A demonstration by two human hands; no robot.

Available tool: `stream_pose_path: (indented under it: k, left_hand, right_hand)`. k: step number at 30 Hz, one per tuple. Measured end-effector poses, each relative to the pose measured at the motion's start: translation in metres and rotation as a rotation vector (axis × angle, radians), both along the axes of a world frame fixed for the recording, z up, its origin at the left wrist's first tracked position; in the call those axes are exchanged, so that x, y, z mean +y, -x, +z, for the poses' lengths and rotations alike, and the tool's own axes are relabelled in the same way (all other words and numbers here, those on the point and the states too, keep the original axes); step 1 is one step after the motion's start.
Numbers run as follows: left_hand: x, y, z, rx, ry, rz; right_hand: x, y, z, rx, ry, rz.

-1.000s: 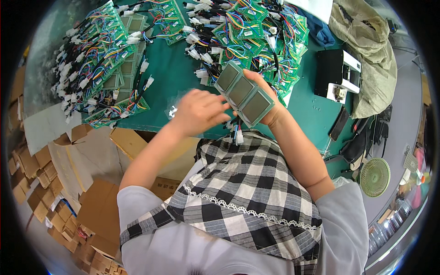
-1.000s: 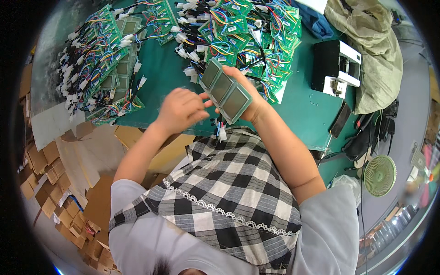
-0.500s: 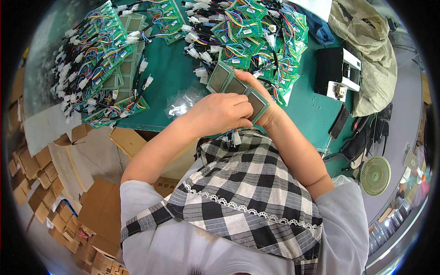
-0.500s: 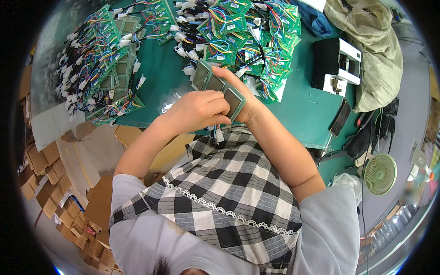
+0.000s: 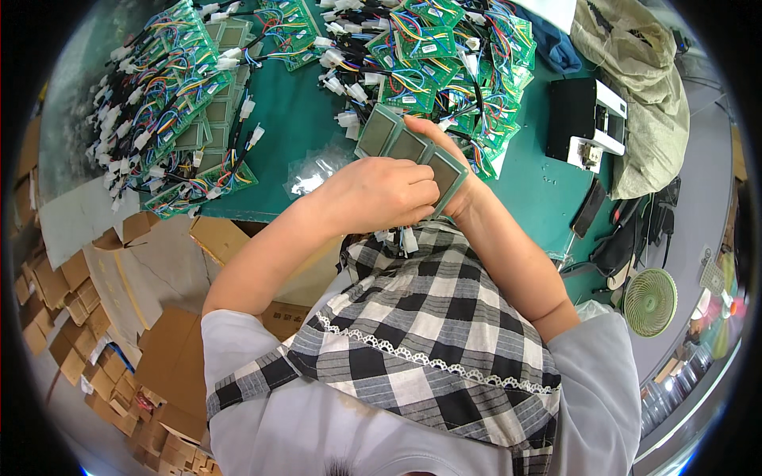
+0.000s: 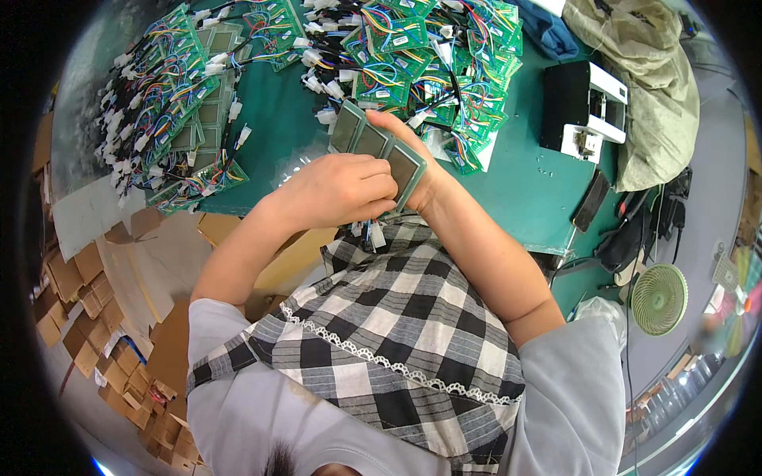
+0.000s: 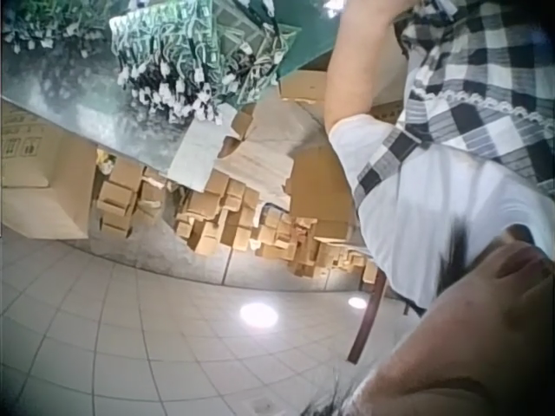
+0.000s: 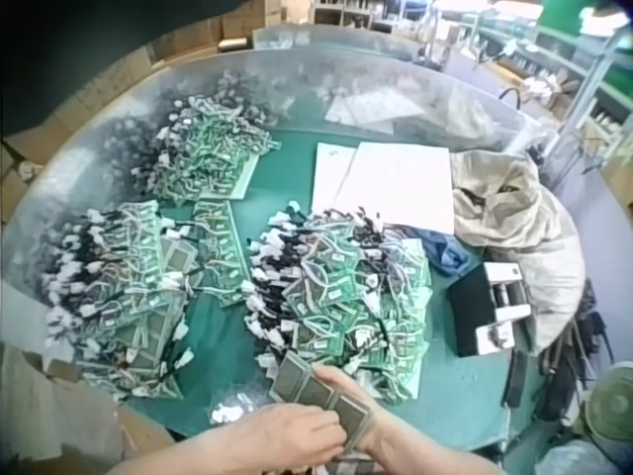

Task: The person peels protective film from a strip of LCD screens by hand, sets them aside, and then sorts through a pile of circuit boards with attached wiring. They repeat these actions, alternating between peeling film from the screens and handling the circuit boards.

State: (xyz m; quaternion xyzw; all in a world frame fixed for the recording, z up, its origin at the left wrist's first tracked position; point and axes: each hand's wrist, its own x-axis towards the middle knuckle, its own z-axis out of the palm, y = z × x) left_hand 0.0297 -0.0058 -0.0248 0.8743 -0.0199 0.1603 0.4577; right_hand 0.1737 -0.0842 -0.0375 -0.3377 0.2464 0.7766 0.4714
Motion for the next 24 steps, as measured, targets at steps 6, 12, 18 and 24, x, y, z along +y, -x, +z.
stream_pose_path:
  k: [6, 12, 18, 24]
  left_hand:
    - [0.0028, -0.0015, -0.0012, 0.013, -0.005, -0.042]
    - [0.0065, -0.0011, 0.0006, 0.028, 0.051, -0.068]
    - [0.0049, -0.001, 0.0007, 0.017, 0.035, -0.069]
    - [0.0016, -0.0039, -0.0009, -0.02, 0.061, -0.058]
  right_hand:
    - [-0.0014, 0.0013, -0.0029, 0.035, -0.023, 0.031]
    - [-0.0013, 0.0034, 0.0002, 0.006, 0.043, 0.047]
    - [-0.0007, 0.0053, 0.0021, 0.058, 0.039, 0.05]
    - [-0.0015, 0.0051, 0.0047, 0.041, 0.059, 0.072]
